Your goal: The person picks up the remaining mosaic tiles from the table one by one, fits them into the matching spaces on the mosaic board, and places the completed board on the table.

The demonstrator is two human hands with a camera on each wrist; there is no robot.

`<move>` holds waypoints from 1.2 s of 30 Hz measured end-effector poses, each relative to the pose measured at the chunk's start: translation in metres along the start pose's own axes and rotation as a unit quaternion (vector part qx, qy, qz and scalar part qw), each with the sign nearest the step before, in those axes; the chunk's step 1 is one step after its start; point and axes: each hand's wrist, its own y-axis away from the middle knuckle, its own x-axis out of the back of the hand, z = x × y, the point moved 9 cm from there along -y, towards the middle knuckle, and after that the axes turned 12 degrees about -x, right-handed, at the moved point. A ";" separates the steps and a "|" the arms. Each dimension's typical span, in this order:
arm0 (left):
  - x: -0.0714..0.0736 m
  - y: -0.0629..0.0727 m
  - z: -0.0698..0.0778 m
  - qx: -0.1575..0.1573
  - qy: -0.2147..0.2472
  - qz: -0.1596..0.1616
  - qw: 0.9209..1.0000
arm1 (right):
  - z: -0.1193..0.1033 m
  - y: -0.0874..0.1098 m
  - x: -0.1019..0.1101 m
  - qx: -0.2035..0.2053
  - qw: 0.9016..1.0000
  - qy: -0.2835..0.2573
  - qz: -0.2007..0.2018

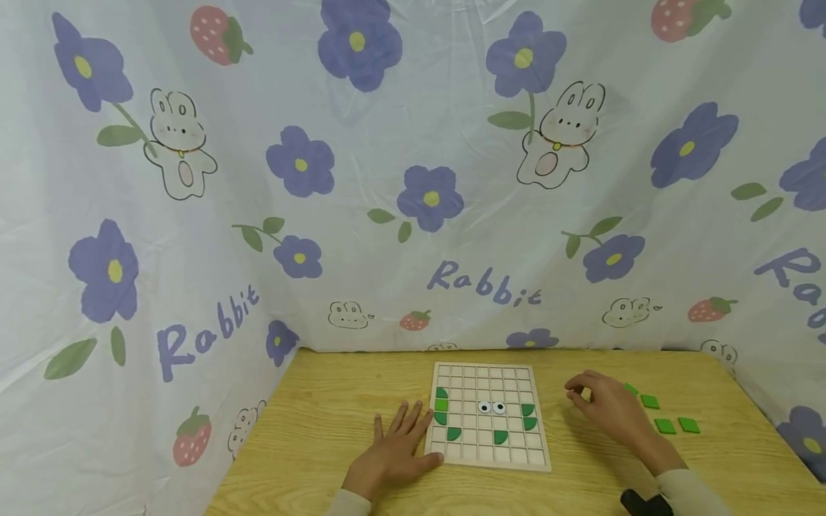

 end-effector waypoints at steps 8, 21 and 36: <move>0.001 -0.001 -0.001 -0.002 -0.003 0.002 1.000 | 0.014 0.003 0.009 0.012 1.000 -0.007 0.026; 0.002 0.001 0.000 0.002 -0.004 -0.001 1.000 | 0.039 0.006 -0.001 -0.019 1.000 -0.011 -0.020; -0.001 0.001 0.000 0.002 -0.001 -0.003 1.000 | 0.054 0.010 -0.016 -0.002 1.000 0.026 -0.012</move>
